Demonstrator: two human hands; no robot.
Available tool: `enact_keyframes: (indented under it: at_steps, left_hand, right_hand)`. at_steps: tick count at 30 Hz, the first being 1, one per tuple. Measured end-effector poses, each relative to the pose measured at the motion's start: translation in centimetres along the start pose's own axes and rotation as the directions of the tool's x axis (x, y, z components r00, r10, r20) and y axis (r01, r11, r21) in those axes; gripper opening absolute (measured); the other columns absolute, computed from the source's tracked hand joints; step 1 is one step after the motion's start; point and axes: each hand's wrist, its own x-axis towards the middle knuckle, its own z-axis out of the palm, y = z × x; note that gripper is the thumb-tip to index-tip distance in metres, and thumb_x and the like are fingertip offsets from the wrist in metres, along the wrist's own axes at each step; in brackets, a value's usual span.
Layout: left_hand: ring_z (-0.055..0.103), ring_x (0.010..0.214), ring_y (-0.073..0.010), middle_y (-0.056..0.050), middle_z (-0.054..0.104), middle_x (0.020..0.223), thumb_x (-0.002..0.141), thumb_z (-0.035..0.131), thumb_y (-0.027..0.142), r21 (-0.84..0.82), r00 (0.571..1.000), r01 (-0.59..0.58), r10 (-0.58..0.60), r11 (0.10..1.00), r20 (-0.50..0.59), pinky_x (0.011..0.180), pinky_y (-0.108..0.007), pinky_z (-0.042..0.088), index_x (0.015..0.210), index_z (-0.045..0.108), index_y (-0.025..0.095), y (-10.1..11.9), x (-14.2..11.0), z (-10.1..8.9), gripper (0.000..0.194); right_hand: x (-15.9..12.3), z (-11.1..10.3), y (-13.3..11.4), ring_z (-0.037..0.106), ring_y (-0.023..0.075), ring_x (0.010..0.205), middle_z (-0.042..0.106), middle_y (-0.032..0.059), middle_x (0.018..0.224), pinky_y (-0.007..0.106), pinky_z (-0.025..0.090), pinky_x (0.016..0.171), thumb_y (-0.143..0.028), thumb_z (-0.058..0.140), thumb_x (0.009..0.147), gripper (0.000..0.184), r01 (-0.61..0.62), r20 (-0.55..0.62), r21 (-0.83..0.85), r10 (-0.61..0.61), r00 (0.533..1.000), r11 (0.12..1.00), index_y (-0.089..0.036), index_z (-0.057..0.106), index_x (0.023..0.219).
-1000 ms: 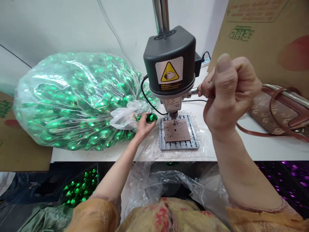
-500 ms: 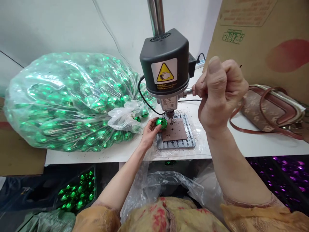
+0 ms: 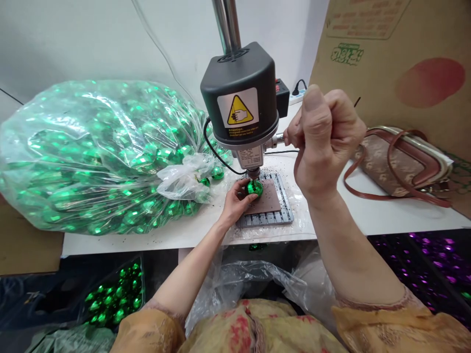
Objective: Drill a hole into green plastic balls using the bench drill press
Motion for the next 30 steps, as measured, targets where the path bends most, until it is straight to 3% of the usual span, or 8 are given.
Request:
enact_keyframes:
  at_steps: [3, 6, 8, 13, 17, 30]
  left_hand:
    - [0.064, 0.080, -0.0184, -0.005, 0.068, 0.096, 0.070, 0.085, 0.045, 0.134, 1.000, -0.010, 0.012, 0.991, -0.018, 0.071, -0.031, 0.053, 0.121, 0.066, 0.021, 0.2, -0.4, 0.3, 0.059]
    - [0.065, 0.100, -0.0241, -0.008, 0.065, 0.109, 0.069, 0.088, 0.041, 0.231, 0.997, -0.069, 0.076, 0.970, -0.021, 0.088, -0.037, 0.053, 0.117, 0.065, 0.021, 0.4, -0.9, 0.7, 0.057]
    - [0.064, 0.107, -0.0255, -0.009, 0.065, 0.114, 0.072, 0.086, 0.041, 0.189, 0.995, -0.103, 0.103, 0.976, 0.011, 0.095, -0.040, 0.052, 0.116, 0.061, 0.021, 0.6, -1.0, 1.0, 0.054]
    - [0.066, 0.104, -0.0244, -0.008, 0.067, 0.110, 0.074, 0.084, 0.044, 0.052, 0.995, -0.095, 0.093, 0.994, 0.044, 0.092, -0.038, 0.053, 0.114, 0.057, 0.020, 0.6, -1.0, 1.5, 0.055]
    - [0.064, 0.109, -0.0255, -0.008, 0.066, 0.115, 0.074, 0.084, 0.043, 0.036, 0.996, -0.078, 0.076, 0.996, 0.055, 0.096, -0.040, 0.051, 0.117, 0.056, 0.020, 0.2, -1.0, 1.4, 0.056]
    - [0.062, 0.114, -0.0268, -0.010, 0.065, 0.119, 0.074, 0.084, 0.040, 0.023, 0.995, -0.080, 0.078, 0.997, 0.068, 0.101, -0.042, 0.049, 0.120, 0.056, 0.020, -0.3, -1.0, 1.4, 0.058]
  right_hand:
    - [0.0, 0.0, -0.1, 0.032, 0.0035, 0.048, 0.031, -0.0061, 0.055, 0.026, 0.034, 0.050, -0.055, 0.051, 0.090, 0.047, -0.016, -0.003, -0.008, 0.016, 1.000, 1.000, -0.021, 0.032, 0.065]
    - [0.1, 0.0, -0.2, 0.033, 0.0044, 0.047, 0.032, -0.0062, 0.053, 0.027, 0.032, 0.049, -0.055, 0.053, 0.089, 0.047, -0.020, -0.006, 0.010, 0.020, 1.000, 1.000, -0.021, 0.033, 0.064]
    - [0.1, -0.1, -0.2, 0.034, 0.0047, 0.047, 0.033, -0.0065, 0.052, 0.027, 0.031, 0.048, -0.054, 0.054, 0.088, 0.046, -0.019, -0.004, 0.029, 0.019, 1.000, 0.999, -0.022, 0.034, 0.064]
    - [-0.2, 0.0, -0.4, 0.038, 0.0043, 0.045, 0.032, -0.0076, 0.050, 0.027, 0.028, 0.048, -0.046, 0.061, 0.087, 0.045, -0.002, -0.044, 0.116, 0.008, 0.999, 0.993, -0.021, 0.033, 0.061]
    - [-1.0, 0.2, -0.4, 0.033, 0.0044, 0.042, 0.027, -0.0076, 0.046, 0.028, 0.024, 0.045, -0.042, 0.065, 0.085, 0.051, 0.030, -0.109, 0.170, -0.011, 0.994, 0.985, -0.021, 0.028, 0.057]
    - [-2.5, -0.4, 1.1, 0.030, 0.0019, 0.043, 0.022, -0.0060, 0.047, 0.023, 0.032, 0.046, -0.032, 0.059, 0.089, 0.055, 0.193, -0.118, 0.159, -0.175, 0.977, 0.968, -0.016, 0.016, 0.058]
